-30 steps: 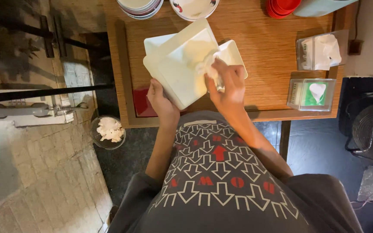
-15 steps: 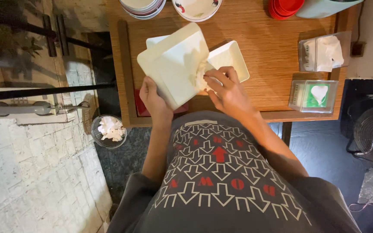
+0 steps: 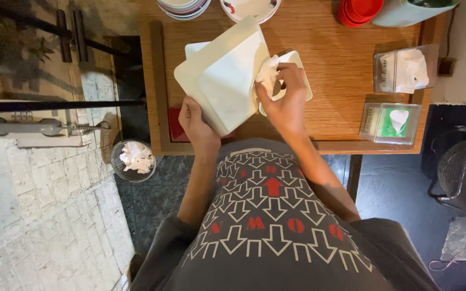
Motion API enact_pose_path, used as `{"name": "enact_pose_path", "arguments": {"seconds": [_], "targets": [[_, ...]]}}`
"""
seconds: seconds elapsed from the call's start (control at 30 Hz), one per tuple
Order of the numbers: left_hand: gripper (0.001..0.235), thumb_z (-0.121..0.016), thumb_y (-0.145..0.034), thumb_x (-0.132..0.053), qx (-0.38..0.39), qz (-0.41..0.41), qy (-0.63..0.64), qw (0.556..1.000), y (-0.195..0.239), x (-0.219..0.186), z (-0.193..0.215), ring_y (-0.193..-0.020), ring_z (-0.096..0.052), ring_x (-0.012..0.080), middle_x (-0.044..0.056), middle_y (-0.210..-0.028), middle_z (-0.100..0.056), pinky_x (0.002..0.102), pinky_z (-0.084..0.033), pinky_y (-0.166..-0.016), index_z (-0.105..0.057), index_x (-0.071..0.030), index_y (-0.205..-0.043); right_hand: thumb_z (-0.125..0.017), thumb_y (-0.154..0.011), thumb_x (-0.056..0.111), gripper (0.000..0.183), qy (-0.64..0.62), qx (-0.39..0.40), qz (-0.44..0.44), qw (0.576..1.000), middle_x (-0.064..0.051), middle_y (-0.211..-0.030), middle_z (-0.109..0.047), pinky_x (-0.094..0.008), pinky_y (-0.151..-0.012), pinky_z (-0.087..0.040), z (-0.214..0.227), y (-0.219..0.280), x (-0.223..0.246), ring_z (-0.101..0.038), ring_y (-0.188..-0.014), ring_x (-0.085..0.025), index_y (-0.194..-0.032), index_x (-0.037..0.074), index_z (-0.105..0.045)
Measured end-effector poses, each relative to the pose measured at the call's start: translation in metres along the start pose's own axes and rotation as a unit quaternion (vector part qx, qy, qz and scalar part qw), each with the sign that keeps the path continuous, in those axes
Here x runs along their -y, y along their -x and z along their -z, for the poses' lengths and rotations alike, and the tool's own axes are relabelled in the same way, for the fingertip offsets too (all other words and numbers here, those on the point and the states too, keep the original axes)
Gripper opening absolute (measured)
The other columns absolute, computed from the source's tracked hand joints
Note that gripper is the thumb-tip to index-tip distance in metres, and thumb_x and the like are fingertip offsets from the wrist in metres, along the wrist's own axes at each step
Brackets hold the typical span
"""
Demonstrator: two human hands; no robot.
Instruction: The person is wiping down small square plates and trays using a white cloth to clean them.
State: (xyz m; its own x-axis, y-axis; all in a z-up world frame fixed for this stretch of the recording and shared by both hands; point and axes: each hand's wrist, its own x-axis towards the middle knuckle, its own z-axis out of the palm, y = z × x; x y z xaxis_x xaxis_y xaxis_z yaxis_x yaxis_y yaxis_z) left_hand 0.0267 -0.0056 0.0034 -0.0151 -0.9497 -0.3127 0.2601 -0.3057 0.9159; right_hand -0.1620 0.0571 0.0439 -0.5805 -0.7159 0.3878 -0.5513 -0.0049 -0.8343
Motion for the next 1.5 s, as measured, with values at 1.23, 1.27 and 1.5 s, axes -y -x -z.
{"name": "enact_pose_path", "arguments": {"seconds": [1.23, 1.27, 1.5], "targets": [[0.041, -0.054, -0.106, -0.039, -0.388, -0.135, 0.208, 0.888, 0.211, -0.009, 0.058, -0.087, -0.073, 0.0180, 0.010, -0.098, -0.074, 0.036, -0.065, -0.078, -0.068, -0.003, -0.118, -0.084, -0.075, 0.006, 0.038, -0.172, 0.353, 0.416, 0.820, -0.014, -0.101, -0.070, -0.045, -0.083, -0.055, -0.012, 0.044, 0.064, -0.064, -0.091, -0.035, -0.111, 0.002, -0.075], [0.042, -0.054, -0.106, -0.039, -0.384, -0.139, 0.204, 0.890, 0.212, -0.016, 0.053, -0.091, -0.073, 0.0183, 0.010, -0.102, -0.073, 0.036, -0.065, -0.080, -0.067, -0.002, -0.122, -0.083, -0.076, 0.006, 0.034, -0.176, 0.339, 0.393, 0.837, -0.015, -0.102, -0.069, -0.044, -0.082, -0.056, -0.011, 0.045, 0.068, -0.065, -0.091, -0.035, -0.108, 0.000, -0.073], [0.045, -0.055, -0.106, -0.043, -0.364, -0.131, 0.173, 0.906, 0.203, 0.003, 0.068, -0.093, -0.069, 0.0143, 0.007, -0.105, -0.071, 0.035, -0.064, -0.081, -0.065, -0.004, -0.127, -0.076, -0.082, -0.006, 0.029, -0.188, 0.368, 0.324, 0.851, -0.017, -0.113, -0.066, -0.044, -0.083, -0.057, 0.004, 0.055, 0.075, -0.065, -0.098, -0.037, -0.110, -0.003, -0.071]]}}
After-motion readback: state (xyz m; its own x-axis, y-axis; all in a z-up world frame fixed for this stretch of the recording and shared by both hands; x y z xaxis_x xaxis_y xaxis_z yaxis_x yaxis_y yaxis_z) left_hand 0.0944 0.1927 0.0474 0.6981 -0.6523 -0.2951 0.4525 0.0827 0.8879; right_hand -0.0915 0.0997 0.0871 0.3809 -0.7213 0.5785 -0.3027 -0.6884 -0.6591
